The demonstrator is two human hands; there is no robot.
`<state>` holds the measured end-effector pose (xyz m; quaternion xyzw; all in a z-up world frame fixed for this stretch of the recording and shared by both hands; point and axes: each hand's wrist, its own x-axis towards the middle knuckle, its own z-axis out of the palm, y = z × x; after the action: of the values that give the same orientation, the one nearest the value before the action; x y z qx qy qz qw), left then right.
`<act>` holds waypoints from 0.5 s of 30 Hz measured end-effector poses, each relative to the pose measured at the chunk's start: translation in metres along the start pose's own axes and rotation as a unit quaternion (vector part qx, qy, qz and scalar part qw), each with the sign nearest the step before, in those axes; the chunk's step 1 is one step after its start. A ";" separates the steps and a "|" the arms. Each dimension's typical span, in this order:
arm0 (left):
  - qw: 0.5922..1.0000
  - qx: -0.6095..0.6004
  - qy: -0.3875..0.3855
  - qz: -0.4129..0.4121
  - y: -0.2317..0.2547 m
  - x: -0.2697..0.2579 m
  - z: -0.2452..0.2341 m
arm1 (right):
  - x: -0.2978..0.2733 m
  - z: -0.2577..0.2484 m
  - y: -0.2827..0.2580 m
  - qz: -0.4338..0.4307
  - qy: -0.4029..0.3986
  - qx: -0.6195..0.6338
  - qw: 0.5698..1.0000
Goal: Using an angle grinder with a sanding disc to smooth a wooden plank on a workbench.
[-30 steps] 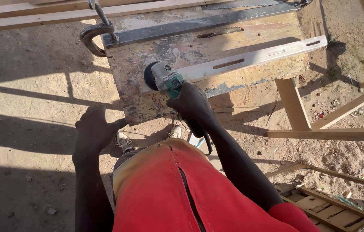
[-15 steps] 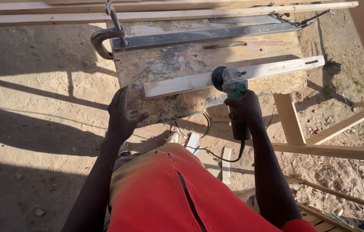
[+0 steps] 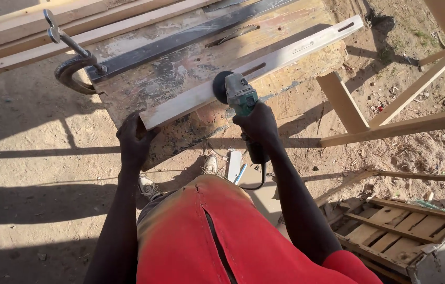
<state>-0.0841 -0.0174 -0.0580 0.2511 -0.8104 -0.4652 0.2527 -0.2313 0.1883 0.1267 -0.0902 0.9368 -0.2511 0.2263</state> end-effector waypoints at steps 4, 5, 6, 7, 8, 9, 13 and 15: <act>1.000 -0.012 0.006 -0.010 -0.008 -0.001 0.003 | 0.036 -0.014 0.040 -0.019 0.036 0.011 0.999; 1.000 -0.007 0.001 -0.022 -0.008 -0.002 0.003 | 0.038 -0.015 0.040 -0.013 0.033 0.007 0.999; 1.000 -0.004 -0.001 -0.031 -0.008 0.001 0.005 | 0.043 -0.019 0.038 -0.011 0.032 0.002 0.999; 1.000 -0.003 0.011 -0.029 -0.006 0.000 0.005 | 0.037 -0.015 0.034 -0.023 0.033 0.001 0.999; 0.999 -0.010 0.017 -0.040 -0.003 0.001 0.006 | 0.034 -0.011 0.029 -0.012 0.022 0.016 1.000; 0.998 -0.017 0.023 -0.051 -0.002 0.002 0.007 | 0.032 -0.007 0.025 -0.001 0.011 0.030 0.999; 0.996 -0.030 0.044 -0.071 -0.011 0.005 0.011 | 0.006 0.017 -0.006 -0.009 -0.026 0.023 0.999; 0.999 0.003 0.026 -0.045 -0.013 0.004 0.011 | 0.006 0.031 -0.008 -0.044 -0.039 0.025 0.998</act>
<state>-0.0920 -0.0186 -0.0734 0.3003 -0.7926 -0.4671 0.2519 -0.2217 0.1661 0.1047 -0.1357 0.9158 -0.2805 0.2536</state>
